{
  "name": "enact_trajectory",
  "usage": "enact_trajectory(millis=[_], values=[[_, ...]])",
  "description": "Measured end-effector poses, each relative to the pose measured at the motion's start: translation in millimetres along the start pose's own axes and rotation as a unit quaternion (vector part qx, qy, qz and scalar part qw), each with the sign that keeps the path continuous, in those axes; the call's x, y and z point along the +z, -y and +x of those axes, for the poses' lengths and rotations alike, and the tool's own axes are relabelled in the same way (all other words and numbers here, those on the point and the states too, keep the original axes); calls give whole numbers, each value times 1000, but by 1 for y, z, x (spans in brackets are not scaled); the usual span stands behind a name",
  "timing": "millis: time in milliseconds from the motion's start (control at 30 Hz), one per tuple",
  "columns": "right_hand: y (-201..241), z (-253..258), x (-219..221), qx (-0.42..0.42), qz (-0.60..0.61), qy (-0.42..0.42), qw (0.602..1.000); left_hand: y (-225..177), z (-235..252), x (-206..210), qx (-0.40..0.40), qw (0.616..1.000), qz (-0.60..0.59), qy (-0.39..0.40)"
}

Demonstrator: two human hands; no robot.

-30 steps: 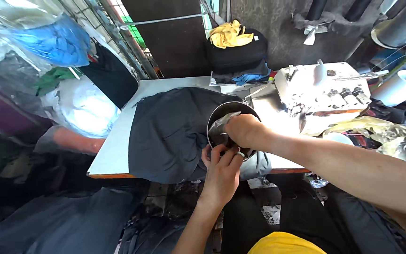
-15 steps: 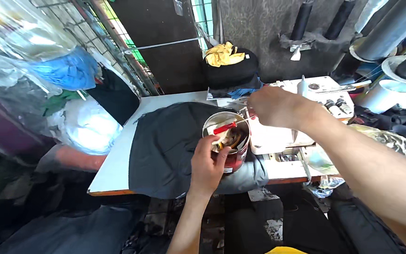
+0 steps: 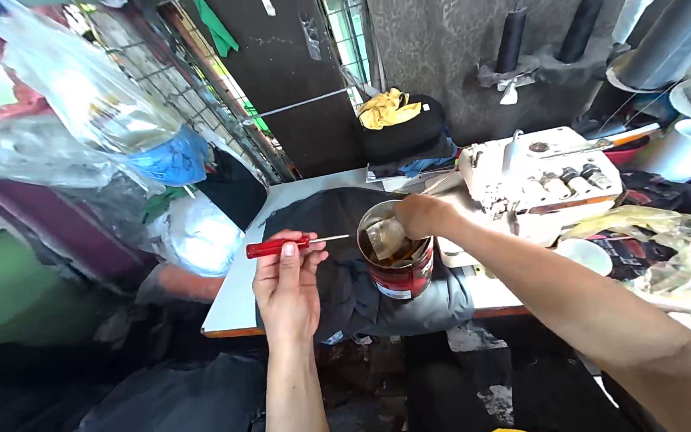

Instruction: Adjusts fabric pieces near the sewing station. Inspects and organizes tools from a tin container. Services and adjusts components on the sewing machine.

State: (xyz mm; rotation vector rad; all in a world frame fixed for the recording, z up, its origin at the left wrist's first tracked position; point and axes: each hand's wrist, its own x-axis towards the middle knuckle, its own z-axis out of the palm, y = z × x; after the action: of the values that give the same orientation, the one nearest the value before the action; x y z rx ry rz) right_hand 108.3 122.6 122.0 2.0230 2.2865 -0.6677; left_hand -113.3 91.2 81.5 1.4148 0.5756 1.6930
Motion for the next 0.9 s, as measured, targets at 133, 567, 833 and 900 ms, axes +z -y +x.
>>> enact_trajectory(millis=[133,567,833,900], values=[[29,7,20,-8,-137,66,988,-4,-1,14,-64,997,-29,26],[-76,-110,96,-183,676,-218,680,47,-63,84,135,988,-19,67],[-82,-103,136,35,846,-182,499,121,-118,114,190,936,251,156],[-97,-89,136,20,821,-194,537,112,-116,111,125,938,245,209]])
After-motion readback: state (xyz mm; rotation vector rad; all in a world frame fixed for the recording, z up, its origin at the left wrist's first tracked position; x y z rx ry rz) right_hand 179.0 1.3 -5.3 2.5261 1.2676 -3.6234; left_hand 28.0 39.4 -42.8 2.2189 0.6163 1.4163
